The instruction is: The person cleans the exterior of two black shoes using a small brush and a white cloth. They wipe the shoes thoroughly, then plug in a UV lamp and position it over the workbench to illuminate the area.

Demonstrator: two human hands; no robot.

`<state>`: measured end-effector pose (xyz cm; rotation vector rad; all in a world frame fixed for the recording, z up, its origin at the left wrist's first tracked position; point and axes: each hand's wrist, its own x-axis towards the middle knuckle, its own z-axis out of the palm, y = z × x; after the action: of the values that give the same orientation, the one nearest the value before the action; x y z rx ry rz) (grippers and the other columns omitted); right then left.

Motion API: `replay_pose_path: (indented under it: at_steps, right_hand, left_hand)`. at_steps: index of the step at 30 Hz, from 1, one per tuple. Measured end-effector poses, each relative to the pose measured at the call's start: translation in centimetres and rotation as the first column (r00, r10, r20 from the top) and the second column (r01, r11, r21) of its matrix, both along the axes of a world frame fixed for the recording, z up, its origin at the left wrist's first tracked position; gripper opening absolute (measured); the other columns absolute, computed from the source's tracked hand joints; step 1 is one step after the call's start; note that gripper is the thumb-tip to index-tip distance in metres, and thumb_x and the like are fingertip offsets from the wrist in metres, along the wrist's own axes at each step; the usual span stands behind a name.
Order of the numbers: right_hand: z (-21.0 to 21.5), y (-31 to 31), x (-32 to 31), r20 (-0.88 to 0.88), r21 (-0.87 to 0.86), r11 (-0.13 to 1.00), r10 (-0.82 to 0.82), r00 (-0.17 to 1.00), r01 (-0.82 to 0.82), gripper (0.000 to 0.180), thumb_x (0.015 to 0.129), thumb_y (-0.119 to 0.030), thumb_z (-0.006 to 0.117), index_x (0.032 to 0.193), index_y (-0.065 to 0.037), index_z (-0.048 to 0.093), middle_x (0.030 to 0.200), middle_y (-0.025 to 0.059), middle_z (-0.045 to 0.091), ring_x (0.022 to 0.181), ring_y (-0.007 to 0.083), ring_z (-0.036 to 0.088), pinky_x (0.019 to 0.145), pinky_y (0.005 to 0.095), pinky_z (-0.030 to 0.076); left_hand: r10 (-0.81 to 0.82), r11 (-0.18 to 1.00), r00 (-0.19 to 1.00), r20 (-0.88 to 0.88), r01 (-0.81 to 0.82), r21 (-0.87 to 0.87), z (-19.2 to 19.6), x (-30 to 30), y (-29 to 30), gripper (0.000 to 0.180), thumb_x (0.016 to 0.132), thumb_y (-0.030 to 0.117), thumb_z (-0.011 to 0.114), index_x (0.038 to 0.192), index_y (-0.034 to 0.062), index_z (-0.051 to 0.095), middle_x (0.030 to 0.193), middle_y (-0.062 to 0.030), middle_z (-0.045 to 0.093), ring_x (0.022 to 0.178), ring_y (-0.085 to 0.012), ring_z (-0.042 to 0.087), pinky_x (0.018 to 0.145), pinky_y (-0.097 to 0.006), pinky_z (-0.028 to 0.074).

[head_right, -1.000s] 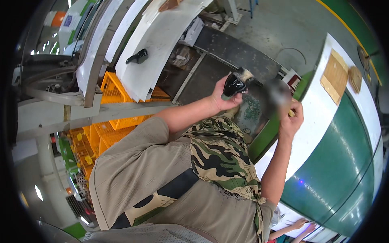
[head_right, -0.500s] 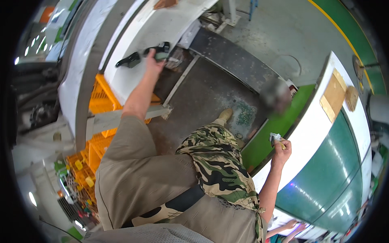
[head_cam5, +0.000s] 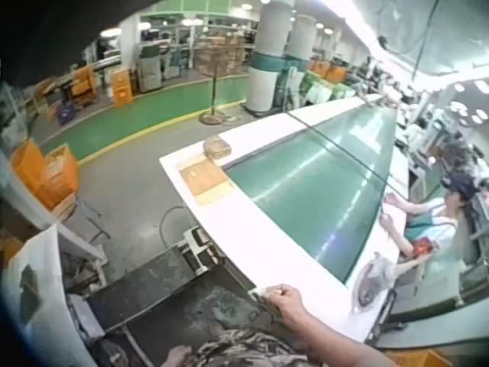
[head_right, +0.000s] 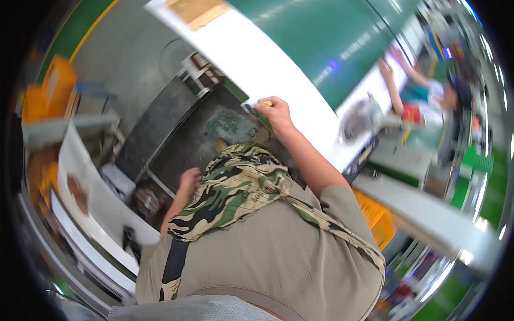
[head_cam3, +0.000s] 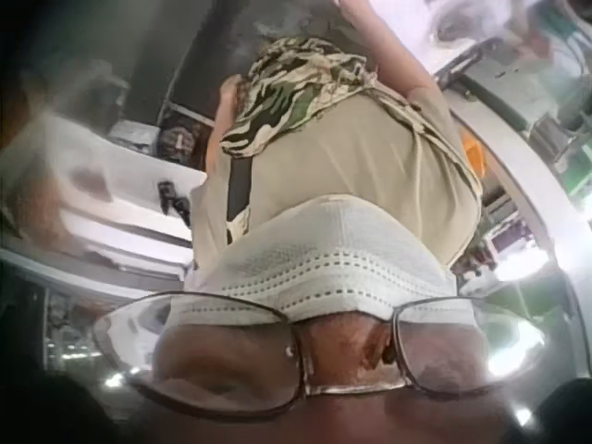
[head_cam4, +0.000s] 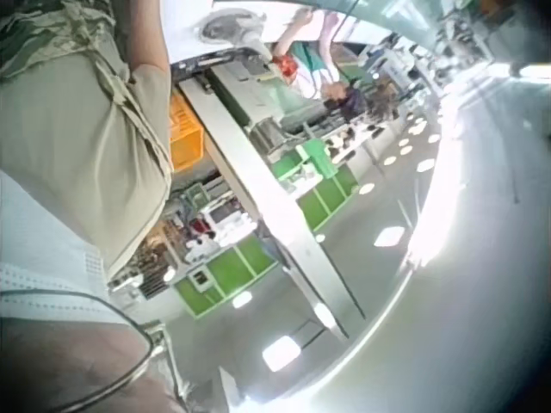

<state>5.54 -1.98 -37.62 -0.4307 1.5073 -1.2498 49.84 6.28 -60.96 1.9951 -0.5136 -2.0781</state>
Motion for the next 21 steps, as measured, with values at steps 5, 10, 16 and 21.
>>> replay_pose_path:
  at_steps: [5, 10, 16, 21]
  right_hand:
    - [-2.4, 9.3, -5.0, -0.067, 0.065, 0.908, -0.410, 0.909, 0.414, 0.020, 0.076, -0.015, 0.078, 0.090, -0.006, 0.067, 0.082, 0.0018, 0.068, 0.071, 0.0092, 0.060, 0.060, 0.0252, 0.043]
    - [-2.9, 22.0, -9.8, -0.032, 0.099, 0.586, -0.806, 0.592, 0.804, 0.020, 0.082, -0.018, 0.074, 0.098, -0.012, 0.064, 0.089, -0.0006, 0.068, 0.081, 0.0128, 0.063, 0.065, 0.0289, 0.044]
    - [-5.5, 31.9, -16.4, -0.025, 0.141, 0.293, -0.954, 0.299, 0.946, 0.017, 0.087, -0.027, 0.071, 0.094, -0.014, 0.062, 0.085, -0.0011, 0.066, 0.076, 0.0137, 0.064, 0.063, 0.0325, 0.042]
    - [-8.2, 31.3, -21.8, -0.042, 0.203, 0.185, -0.979, 0.197, 0.961, 0.018, 0.088, -0.027, 0.070, 0.094, -0.012, 0.063, 0.080, 0.0002, 0.065, 0.067, 0.0139, 0.062, 0.054, 0.0321, 0.041]
  left_hand:
    - [-0.857, 0.257, 0.462, 0.227, 0.767, -0.588, 0.2, -13.1, -8.9, 0.050, 0.086, 0.016, 0.070, 0.129, -0.0020, 0.055, 0.115, -0.0134, 0.068, 0.098, -0.0209, 0.067, 0.082, -0.030, 0.052]
    - [-0.697, 0.683, 0.717, -0.008, 0.659, -0.314, 5.6, -15.9, -18.5, 0.052, 0.086, 0.012, 0.071, 0.132, -0.0037, 0.053, 0.101, -0.0114, 0.068, 0.078, -0.0173, 0.065, 0.063, -0.026, 0.051]
    - [-0.476, 0.794, 0.781, 0.404, 0.579, -0.185, 3.2, -7.4, -27.1, 0.056, 0.083, 0.016, 0.074, 0.132, -0.0021, 0.053, 0.098, -0.0120, 0.067, 0.066, -0.0184, 0.065, 0.051, -0.028, 0.048]
    - [-0.544, 0.754, 0.767, 0.339, 0.625, -0.203, 6.4, -9.1, -22.2, 0.054, 0.084, 0.016, 0.072, 0.132, -0.0015, 0.053, 0.096, -0.0121, 0.068, 0.066, -0.0197, 0.067, 0.050, -0.030, 0.048]
